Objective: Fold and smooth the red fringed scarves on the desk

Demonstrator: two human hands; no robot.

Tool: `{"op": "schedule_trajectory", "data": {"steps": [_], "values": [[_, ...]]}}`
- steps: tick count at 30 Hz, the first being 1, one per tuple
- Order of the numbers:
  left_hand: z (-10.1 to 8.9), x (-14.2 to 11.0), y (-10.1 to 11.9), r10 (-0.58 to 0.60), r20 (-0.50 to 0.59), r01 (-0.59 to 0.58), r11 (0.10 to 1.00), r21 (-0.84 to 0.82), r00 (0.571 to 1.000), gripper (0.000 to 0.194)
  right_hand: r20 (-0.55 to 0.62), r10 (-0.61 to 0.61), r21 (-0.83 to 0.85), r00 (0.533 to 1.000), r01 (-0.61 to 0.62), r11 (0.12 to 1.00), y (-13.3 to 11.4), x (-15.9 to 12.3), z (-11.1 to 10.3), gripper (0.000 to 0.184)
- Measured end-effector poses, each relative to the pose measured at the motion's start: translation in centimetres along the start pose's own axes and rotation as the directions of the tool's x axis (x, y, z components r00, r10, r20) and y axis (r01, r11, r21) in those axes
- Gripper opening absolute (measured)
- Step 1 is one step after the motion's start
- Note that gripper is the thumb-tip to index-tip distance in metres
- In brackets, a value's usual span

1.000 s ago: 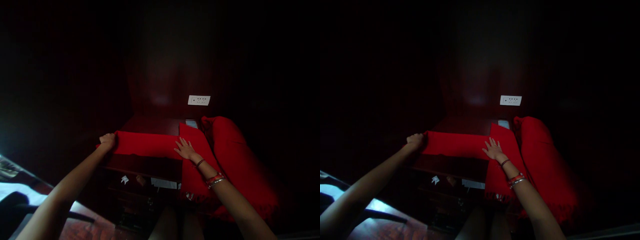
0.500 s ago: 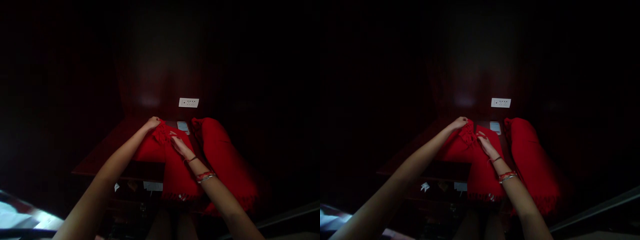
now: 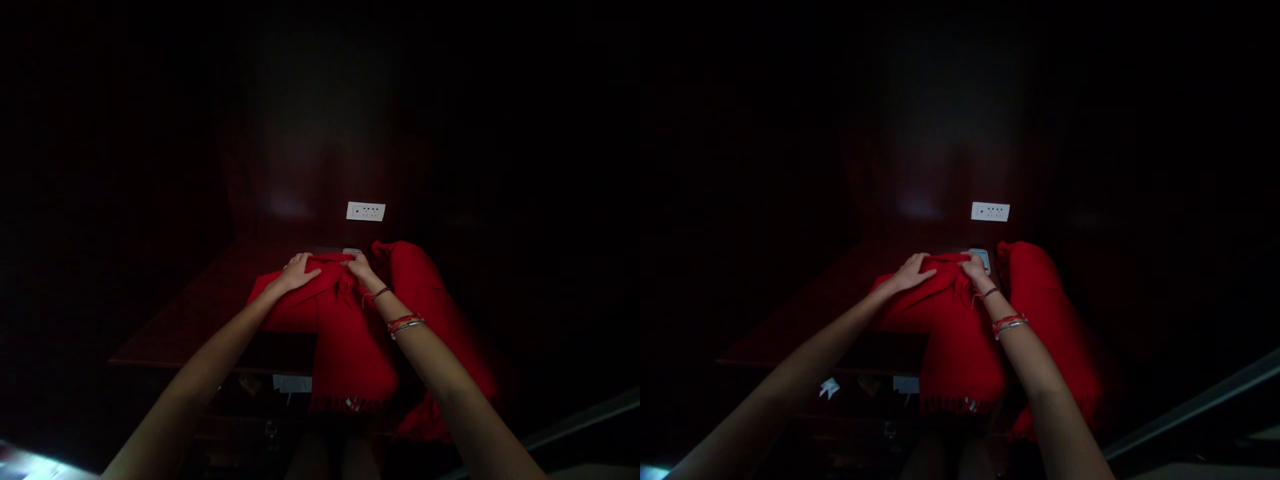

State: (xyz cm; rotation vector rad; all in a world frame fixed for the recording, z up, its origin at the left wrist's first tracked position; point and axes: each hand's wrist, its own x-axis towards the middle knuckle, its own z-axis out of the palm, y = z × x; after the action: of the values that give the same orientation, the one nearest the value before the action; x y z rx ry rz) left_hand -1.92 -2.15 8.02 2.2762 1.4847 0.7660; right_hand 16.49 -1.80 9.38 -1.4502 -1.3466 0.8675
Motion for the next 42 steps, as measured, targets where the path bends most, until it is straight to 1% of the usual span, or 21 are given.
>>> {"op": "schedule_trajectory", "data": {"steps": [2, 4, 7, 10, 12, 14, 16, 19, 21, 22, 24, 26, 28, 30, 32, 34, 35, 37, 39, 40, 42], "values": [[0.0, -1.2, -2.6, -0.017, 0.173, -0.019, 0.978, 0.207, 0.985, 0.084, 0.007, -0.065, 0.042, 0.998, 0.064, 0.997, -0.3, 0.7, -0.9, 0.037], [-0.1, -2.1, -4.6, -0.043, 0.305, -0.049, 0.957, 0.287, 0.951, 0.089, -0.001, -0.118, 0.061, 0.993, 0.118, 0.991, -0.9, 1.5, -1.8, 0.031], [-0.6, -2.6, -6.5, -0.078, 0.354, -0.041, 0.948, 0.315, 0.932, 0.075, -0.066, -0.146, 0.027, 0.987, 0.148, 0.989, -2.0, 3.1, -3.0, 0.028], [-1.2, -2.9, -7.7, -0.213, 0.400, 0.054, 0.927, 0.372, 0.891, 0.079, -0.104, -0.115, -0.040, 0.988, 0.112, 0.993, -2.4, 4.6, -4.0, 0.028], [-1.4, -3.1, -8.5, -0.283, 0.431, 0.101, 0.912, 0.398, 0.857, 0.085, -0.069, -0.060, -0.084, 0.996, 0.054, 0.995, -2.2, 5.2, -4.4, 0.023], [-1.6, -3.4, -9.2, -0.314, 0.437, 0.125, 0.904, 0.408, 0.843, 0.086, 0.003, 0.003, -0.112, 1.000, -0.003, 0.994, -1.6, 5.4, -4.5, 0.016], [-2.0, -3.6, -9.5, -0.335, 0.427, 0.139, 0.893, 0.428, 0.840, 0.088, 0.113, 0.067, -0.126, 0.991, -0.053, 0.991, -1.2, 5.4, -4.5, 0.012], [-2.7, -3.7, -8.9, -0.397, 0.417, 0.174, 0.861, 0.478, 0.818, 0.093, 0.294, 0.135, -0.059, 0.946, -0.123, 0.991, -1.4, 5.4, -4.2, 0.011], [-3.0, -3.5, -7.8, -0.417, 0.395, 0.195, 0.849, 0.492, 0.819, 0.094, 0.330, 0.118, 0.059, 0.937, -0.145, 0.988, -2.2, 5.7, -3.7, 0.009], [-3.1, -3.2, -7.1, -0.396, 0.375, 0.190, 0.857, 0.480, 0.838, 0.093, 0.312, 0.086, 0.128, 0.946, -0.132, 0.983, -2.8, 5.9, -3.4, 0.009], [-2.8, -2.4, -5.5, -0.276, 0.306, 0.131, 0.898, 0.421, 0.911, 0.092, 0.257, -0.010, 0.253, 0.966, -0.057, 0.966, -4.2, 6.4, -2.7, 0.012], [-2.2, -1.0, -3.7, -0.103, 0.182, 0.034, 0.937, 0.348, 0.978, 0.095, 0.221, -0.115, 0.331, 0.968, 0.036, 0.943, -5.6, 7.0, -2.0, 0.017], [-1.3, 0.9, -2.1, 0.028, 0.034, -0.037, 0.958, 0.285, 0.999, 0.100, 0.192, -0.202, 0.372, 0.960, 0.119, 0.920, -6.6, 7.6, -1.3, 0.021], [-0.4, 3.0, -1.0, 0.094, -0.066, -0.079, 0.976, 0.204, 0.993, 0.099, 0.152, -0.278, 0.369, 0.948, 0.206, 0.906, -6.7, 8.1, -0.9, 0.024], [0.3, 4.8, -0.7, 0.137, -0.092, -0.127, 0.986, 0.106, 0.986, 0.083, 0.123, -0.341, 0.268, 0.932, 0.300, 0.916, -5.8, 8.2, -1.0, 0.027], [1.0, 5.9, -1.0, 0.174, -0.094, -0.170, 0.984, 0.047, 0.980, 0.059, 0.156, -0.375, 0.044, 0.914, 0.373, 0.927, -3.9, 7.8, -1.5, 0.026], [1.3, 6.2, -1.2, 0.184, -0.100, -0.181, 0.983, 0.041, 0.978, 0.048, 0.189, -0.372, -0.093, 0.909, 0.394, 0.914, -2.7, 7.5, -1.8, 0.026], [2.1, 6.2, -1.5, 0.196, -0.117, -0.191, 0.980, 0.051, 0.974, 0.038, 0.271, -0.327, -0.339, 0.905, 0.408, 0.848, -0.1, 6.5, -2.6, 0.027], [2.9, 5.8, -1.6, 0.211, -0.088, -0.207, 0.977, 0.055, 0.973, 0.037, 0.370, -0.252, -0.469, 0.894, 0.414, 0.780, 2.1, 5.4, -2.9, 0.029], [3.3, 5.6, -1.6, 0.207, -0.049, -0.204, 0.977, 0.056, 0.977, 0.043, 0.424, -0.216, -0.493, 0.880, 0.424, 0.760, 2.9, 4.9, -2.9, 0.031], [4.1, 5.2, -1.7, 0.165, 0.067, -0.169, 0.984, 0.061, 0.984, 0.069, 0.520, -0.178, -0.503, 0.836, 0.468, 0.727, 3.8, 4.2, -2.4, 0.036]]}}
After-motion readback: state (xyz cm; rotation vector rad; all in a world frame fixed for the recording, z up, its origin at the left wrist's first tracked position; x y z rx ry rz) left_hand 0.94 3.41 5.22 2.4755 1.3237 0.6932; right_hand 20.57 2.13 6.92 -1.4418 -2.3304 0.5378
